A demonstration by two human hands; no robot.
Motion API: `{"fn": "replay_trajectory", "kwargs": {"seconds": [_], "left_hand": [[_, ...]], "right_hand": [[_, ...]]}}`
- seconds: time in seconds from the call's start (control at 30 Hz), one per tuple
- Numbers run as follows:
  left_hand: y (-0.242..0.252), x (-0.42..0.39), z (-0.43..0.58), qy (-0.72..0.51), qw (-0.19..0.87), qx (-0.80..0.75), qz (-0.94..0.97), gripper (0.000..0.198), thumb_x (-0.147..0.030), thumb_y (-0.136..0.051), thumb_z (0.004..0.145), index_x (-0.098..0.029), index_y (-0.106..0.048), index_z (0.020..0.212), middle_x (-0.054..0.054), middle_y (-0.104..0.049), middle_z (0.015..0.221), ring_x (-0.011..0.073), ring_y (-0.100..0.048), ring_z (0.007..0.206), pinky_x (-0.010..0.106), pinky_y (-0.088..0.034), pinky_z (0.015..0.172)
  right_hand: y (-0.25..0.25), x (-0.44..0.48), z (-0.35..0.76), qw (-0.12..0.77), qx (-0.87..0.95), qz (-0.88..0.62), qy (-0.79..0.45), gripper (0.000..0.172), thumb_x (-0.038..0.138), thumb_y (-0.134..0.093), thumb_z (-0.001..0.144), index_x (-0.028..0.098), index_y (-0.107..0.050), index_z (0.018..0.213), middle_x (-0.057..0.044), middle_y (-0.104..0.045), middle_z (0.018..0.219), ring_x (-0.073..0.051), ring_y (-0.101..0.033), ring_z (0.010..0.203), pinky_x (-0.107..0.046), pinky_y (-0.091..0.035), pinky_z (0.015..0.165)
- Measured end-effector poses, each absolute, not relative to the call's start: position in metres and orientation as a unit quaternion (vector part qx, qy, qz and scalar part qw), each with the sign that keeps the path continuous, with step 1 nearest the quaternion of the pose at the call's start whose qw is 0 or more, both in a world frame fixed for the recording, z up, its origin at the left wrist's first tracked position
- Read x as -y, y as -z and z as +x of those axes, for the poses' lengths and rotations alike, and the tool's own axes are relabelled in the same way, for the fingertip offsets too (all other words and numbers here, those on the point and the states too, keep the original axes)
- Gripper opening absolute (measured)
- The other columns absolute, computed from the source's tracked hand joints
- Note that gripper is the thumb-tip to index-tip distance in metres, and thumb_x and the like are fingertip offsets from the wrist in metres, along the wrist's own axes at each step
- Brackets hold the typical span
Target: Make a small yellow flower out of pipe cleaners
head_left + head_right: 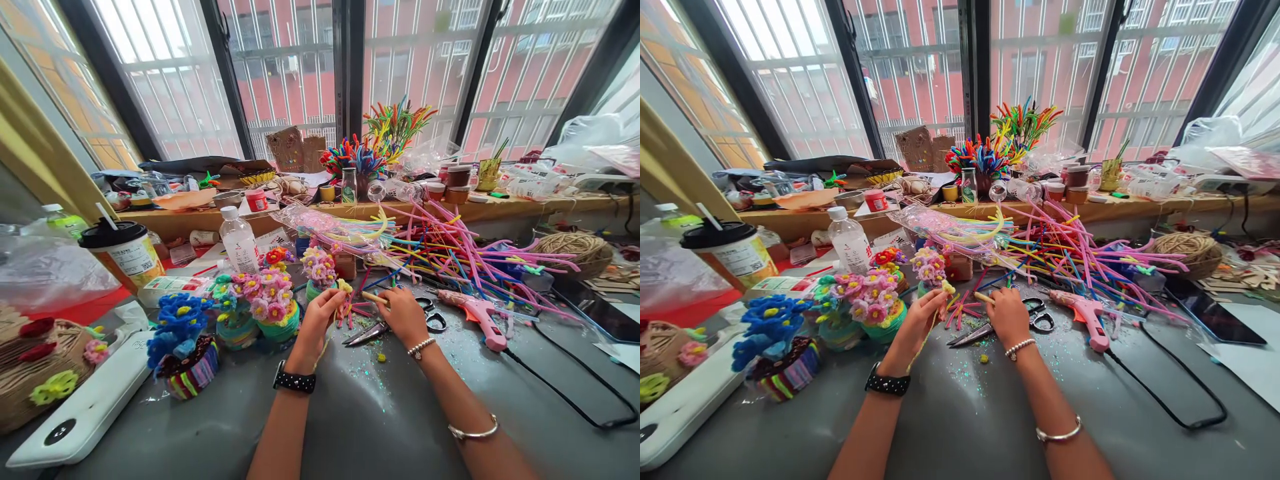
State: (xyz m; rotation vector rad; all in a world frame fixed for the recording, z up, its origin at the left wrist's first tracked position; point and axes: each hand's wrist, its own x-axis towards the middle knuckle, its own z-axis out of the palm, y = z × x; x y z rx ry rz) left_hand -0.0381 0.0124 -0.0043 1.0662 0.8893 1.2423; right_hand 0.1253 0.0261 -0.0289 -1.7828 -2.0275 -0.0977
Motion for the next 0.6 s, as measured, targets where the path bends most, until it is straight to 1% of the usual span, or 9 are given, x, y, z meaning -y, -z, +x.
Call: {"fn": "replay_trajectory", "kwargs": {"seconds": [0.13, 0.23, 0.3, 0.37, 0.47, 0.53, 0.57, 0.6], "left_hand": [[0.006, -0.013, -0.038, -0.545, 0.595, -0.378, 0.455, 0.022, -0.033, -0.060, 0.063, -0.013, -0.054, 0.069, -0.007, -0.039, 0.046, 0.0041, -0.033, 0.042, 0.018, -0.025, 0.042], [0.006, -0.014, -0.039, -0.546, 0.599, -0.381, 0.445, 0.022, -0.034, -0.060, 0.063, -0.013, -0.054, 0.068, -0.007, -0.039, 0.045, 0.0045, -0.034, 0.042, 0.019, -0.025, 0.043], [0.006, -0.014, -0.039, -0.547, 0.600, -0.389, 0.436, 0.023, -0.034, -0.061, 0.062, -0.013, -0.054, 0.067, -0.007, -0.040, 0.044, 0.0046, -0.034, 0.042, 0.019, -0.025, 0.043], [0.006, -0.015, -0.040, -0.551, 0.596, -0.396, 0.430, 0.023, -0.034, -0.062, 0.061, -0.013, -0.054, 0.066, -0.007, -0.041, 0.044, 0.0046, -0.035, 0.042, 0.019, -0.025, 0.043], [0.006, -0.015, -0.040, -0.552, 0.591, -0.400, 0.432, 0.024, -0.035, -0.063, 0.060, -0.013, -0.055, 0.067, -0.007, -0.042, 0.045, 0.0047, -0.035, 0.043, 0.019, -0.025, 0.043], [0.006, -0.015, -0.040, -0.550, 0.591, -0.401, 0.433, 0.024, -0.036, -0.062, 0.060, -0.013, -0.056, 0.067, -0.006, -0.042, 0.046, 0.0045, -0.034, 0.042, 0.019, -0.024, 0.042], [0.006, -0.014, -0.040, -0.549, 0.591, -0.400, 0.434, 0.025, -0.036, -0.062, 0.060, -0.013, -0.055, 0.067, -0.006, -0.041, 0.046, 0.0044, -0.034, 0.042, 0.019, -0.023, 0.042], [0.006, -0.014, -0.040, -0.549, 0.591, -0.399, 0.436, 0.024, -0.036, -0.062, 0.060, -0.013, -0.055, 0.067, -0.006, -0.041, 0.046, 0.0042, -0.033, 0.042, 0.019, -0.023, 0.041]], "right_hand": [[0.031, -0.024, 0.125, 0.237, 0.731, -0.638, 0.040, 0.018, 0.023, -0.046, 0.077, 0.016, -0.062, 0.083, -0.008, -0.059, 0.080, -0.022, -0.048, 0.080, -0.029, -0.035, 0.070], [0.034, -0.026, 0.125, 0.241, 0.734, -0.634, 0.034, 0.017, 0.021, -0.047, 0.077, 0.015, -0.063, 0.082, -0.008, -0.060, 0.079, -0.021, -0.049, 0.079, -0.030, -0.037, 0.071], [0.032, -0.026, 0.124, 0.264, 0.732, -0.627, 0.025, 0.018, 0.020, -0.046, 0.077, 0.015, -0.062, 0.083, -0.009, -0.060, 0.080, -0.021, -0.050, 0.080, -0.031, -0.037, 0.073], [0.020, -0.023, 0.120, 0.321, 0.729, -0.604, 0.018, 0.021, 0.023, -0.044, 0.079, 0.014, -0.061, 0.088, -0.009, -0.060, 0.085, -0.021, -0.051, 0.083, -0.032, -0.038, 0.076], [-0.014, 0.000, 0.109, 0.469, 0.725, -0.503, 0.031, 0.030, 0.030, -0.036, 0.083, 0.016, -0.054, 0.103, -0.009, -0.057, 0.099, -0.021, -0.048, 0.096, -0.036, -0.036, 0.084], [-0.039, 0.029, 0.103, 0.548, 0.711, -0.440, 0.029, 0.037, 0.033, -0.024, 0.086, 0.021, -0.047, 0.113, -0.007, -0.055, 0.104, -0.023, -0.044, 0.105, -0.040, -0.035, 0.086], [-0.048, 0.045, 0.103, 0.562, 0.704, -0.434, 0.023, 0.040, 0.036, -0.021, 0.086, 0.023, -0.044, 0.116, -0.007, -0.055, 0.103, -0.024, -0.043, 0.107, -0.042, -0.036, 0.084], [-0.054, 0.062, 0.105, 0.555, 0.705, -0.441, 0.021, 0.041, 0.040, -0.023, 0.085, 0.026, -0.041, 0.119, -0.006, -0.055, 0.101, -0.025, -0.042, 0.107, -0.043, -0.037, 0.082]]}}
